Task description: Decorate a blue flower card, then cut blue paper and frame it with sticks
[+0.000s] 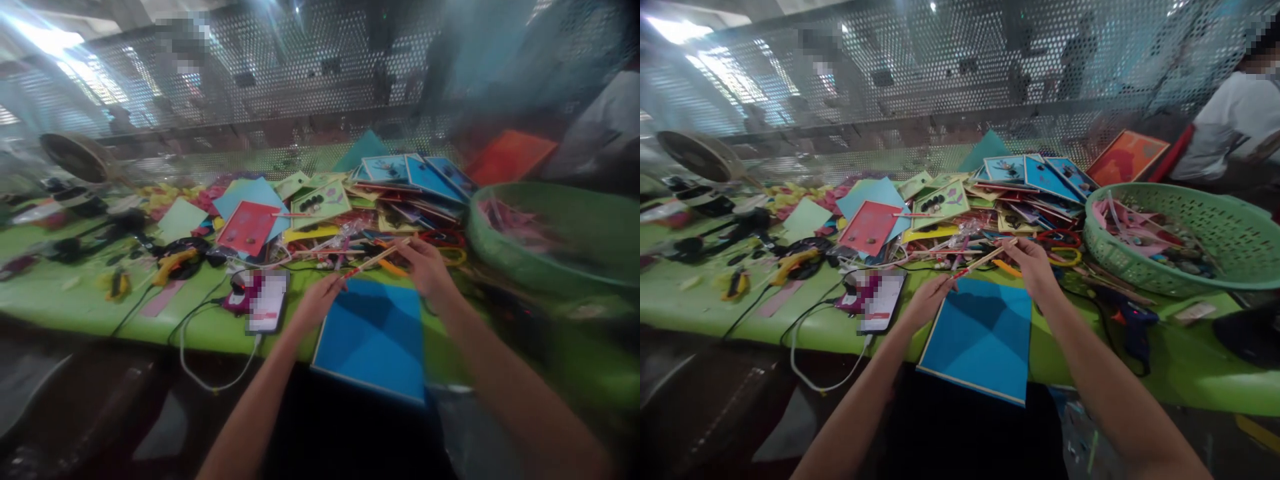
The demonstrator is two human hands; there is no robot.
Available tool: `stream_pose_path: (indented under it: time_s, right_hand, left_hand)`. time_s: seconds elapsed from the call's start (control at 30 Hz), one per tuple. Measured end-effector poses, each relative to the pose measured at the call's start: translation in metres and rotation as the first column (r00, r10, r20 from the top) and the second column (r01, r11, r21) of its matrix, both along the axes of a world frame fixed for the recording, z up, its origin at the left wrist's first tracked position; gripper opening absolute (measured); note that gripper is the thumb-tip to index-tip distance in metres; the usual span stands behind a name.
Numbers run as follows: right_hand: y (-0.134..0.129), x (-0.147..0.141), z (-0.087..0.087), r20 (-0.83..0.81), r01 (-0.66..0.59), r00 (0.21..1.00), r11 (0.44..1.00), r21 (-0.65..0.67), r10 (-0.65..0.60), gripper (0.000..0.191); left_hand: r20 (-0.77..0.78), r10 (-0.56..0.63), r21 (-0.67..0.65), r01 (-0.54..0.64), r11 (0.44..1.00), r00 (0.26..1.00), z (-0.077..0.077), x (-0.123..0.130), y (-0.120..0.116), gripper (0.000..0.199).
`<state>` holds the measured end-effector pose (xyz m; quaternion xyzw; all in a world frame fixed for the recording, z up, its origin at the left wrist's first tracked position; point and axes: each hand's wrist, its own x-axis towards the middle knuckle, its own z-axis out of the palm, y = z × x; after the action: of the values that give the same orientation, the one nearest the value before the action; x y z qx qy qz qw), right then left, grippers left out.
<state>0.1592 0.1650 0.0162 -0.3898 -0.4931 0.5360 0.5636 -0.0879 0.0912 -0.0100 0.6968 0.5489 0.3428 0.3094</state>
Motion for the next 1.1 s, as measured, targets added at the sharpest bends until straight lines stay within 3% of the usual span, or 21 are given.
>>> stream_pose_path:
  time_s: [0.13,0.23,0.33,0.4,0.5,0.57,0.63,0.67,0.73,0.8,0.87,1.0,1.1]
  right_hand:
    - [0.007,0.01,0.003,-0.073,0.063,0.995,0.998,-0.012,-0.064,0.036]
    - [0.011,0.016,0.005,-0.142,0.162,0.977,0.987,-0.001,-0.16,0.031]
    - [0.015,0.021,0.007,-0.154,0.207,0.967,0.978,0.002,-0.204,0.028]
    - [0.018,0.025,0.006,-0.155,0.233,0.961,0.973,0.005,-0.229,0.027]
    - [0.022,0.028,0.004,-0.16,0.276,0.95,0.961,0.017,-0.27,0.023]
    - [0.022,0.027,0.001,-0.157,0.28,0.949,0.96,0.022,-0.273,0.02]
    - [0.02,0.025,-0.001,-0.145,0.253,0.958,0.967,0.031,-0.246,0.017]
    - [0.019,0.024,-0.001,-0.134,0.234,0.965,0.971,0.039,-0.227,0.017]
    - [0.016,0.021,-0.002,-0.107,0.203,0.975,0.978,0.053,-0.197,0.018]
    - [0.013,0.019,-0.003,-0.087,0.187,0.98,0.981,0.051,-0.182,0.019]
    - [0.012,0.017,-0.004,-0.078,0.162,0.984,0.986,0.042,-0.158,0.021]
    - [0.011,0.015,-0.006,-0.07,0.076,0.995,0.996,0.04,-0.073,0.027]
    - [0.01,0.011,-0.007,-0.087,0.056,0.995,0.998,0.024,-0.054,0.032]
  left_hand:
    - [0.005,0.105,-0.02,-0.105,0.994,0.994,0.017,-0.018,-0.035,0.038]
    - [-0.089,0.216,-0.057,-0.221,0.973,0.972,0.029,-0.047,-0.084,0.039]
    - [-0.176,0.332,-0.075,-0.349,0.934,0.927,0.031,-0.087,-0.143,0.042]
    - [-0.304,0.384,-0.097,-0.43,0.898,0.872,0.027,-0.116,-0.182,0.043]
    - [-0.488,0.35,-0.076,-0.439,0.895,0.799,0.019,-0.153,-0.234,0.042]
    - [-0.653,0.354,0.016,-0.455,0.89,0.67,0.019,-0.168,-0.257,0.046]
    - [-0.71,0.423,0.165,-0.451,0.877,0.563,0.028,-0.172,-0.267,0.051]
    - [-0.697,0.453,0.233,-0.423,0.876,0.556,0.035,-0.169,-0.266,0.051]
    - [-0.623,0.472,0.316,-0.351,0.881,0.624,0.05,-0.154,-0.25,0.049]
    - [-0.497,0.5,0.376,-0.343,0.861,0.71,0.063,-0.129,-0.218,0.046]
    - [-0.419,0.443,0.345,-0.312,0.885,0.793,0.069,-0.098,-0.174,0.044]
    - [-0.276,0.22,0.28,-0.141,0.95,0.936,0.06,-0.034,-0.079,0.047]
    - [-0.311,0.138,0.232,-0.065,0.97,0.94,0.047,0.003,-0.028,0.054]
